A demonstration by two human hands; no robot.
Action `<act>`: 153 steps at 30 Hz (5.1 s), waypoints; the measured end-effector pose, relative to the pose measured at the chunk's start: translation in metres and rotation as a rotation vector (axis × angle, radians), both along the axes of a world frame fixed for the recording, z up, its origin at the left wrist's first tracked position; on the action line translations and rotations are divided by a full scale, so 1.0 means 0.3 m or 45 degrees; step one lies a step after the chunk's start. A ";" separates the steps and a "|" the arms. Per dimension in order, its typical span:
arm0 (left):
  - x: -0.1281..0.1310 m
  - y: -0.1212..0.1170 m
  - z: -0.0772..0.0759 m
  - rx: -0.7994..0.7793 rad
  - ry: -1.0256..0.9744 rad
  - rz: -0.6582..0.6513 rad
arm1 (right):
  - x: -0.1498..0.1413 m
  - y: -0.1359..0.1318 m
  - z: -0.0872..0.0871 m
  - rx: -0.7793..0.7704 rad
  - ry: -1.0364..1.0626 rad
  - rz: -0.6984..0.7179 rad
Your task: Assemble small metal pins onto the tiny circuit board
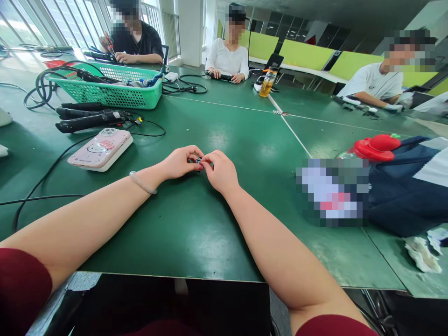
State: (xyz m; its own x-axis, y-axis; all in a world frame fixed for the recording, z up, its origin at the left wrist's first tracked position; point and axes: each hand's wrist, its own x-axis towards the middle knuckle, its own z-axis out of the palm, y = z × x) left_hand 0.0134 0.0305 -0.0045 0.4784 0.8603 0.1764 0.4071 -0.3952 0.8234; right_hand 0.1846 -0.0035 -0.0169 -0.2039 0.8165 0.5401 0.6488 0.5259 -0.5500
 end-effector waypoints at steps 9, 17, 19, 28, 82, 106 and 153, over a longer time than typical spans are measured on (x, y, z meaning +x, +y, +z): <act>-0.006 0.005 -0.011 -0.049 -0.075 -0.079 | 0.006 -0.002 0.003 -0.017 0.053 -0.011; -0.006 0.002 -0.009 -0.092 -0.095 -0.096 | 0.006 -0.004 0.006 -0.057 0.097 -0.020; -0.005 0.002 -0.010 -0.085 -0.094 -0.100 | 0.005 -0.005 0.007 -0.083 0.086 -0.035; -0.006 0.001 -0.006 -0.074 -0.079 -0.085 | 0.005 -0.009 0.009 -0.092 0.050 -0.025; -0.021 0.032 -0.025 -0.146 -0.209 0.045 | -0.006 -0.024 0.011 0.221 -0.554 -0.211; -0.023 0.036 -0.030 -0.301 -0.164 0.131 | 0.033 0.008 0.001 -0.466 -0.314 -0.066; -0.022 0.041 -0.033 -0.281 -0.216 -0.067 | 0.025 -0.012 0.004 -0.224 -0.087 -0.122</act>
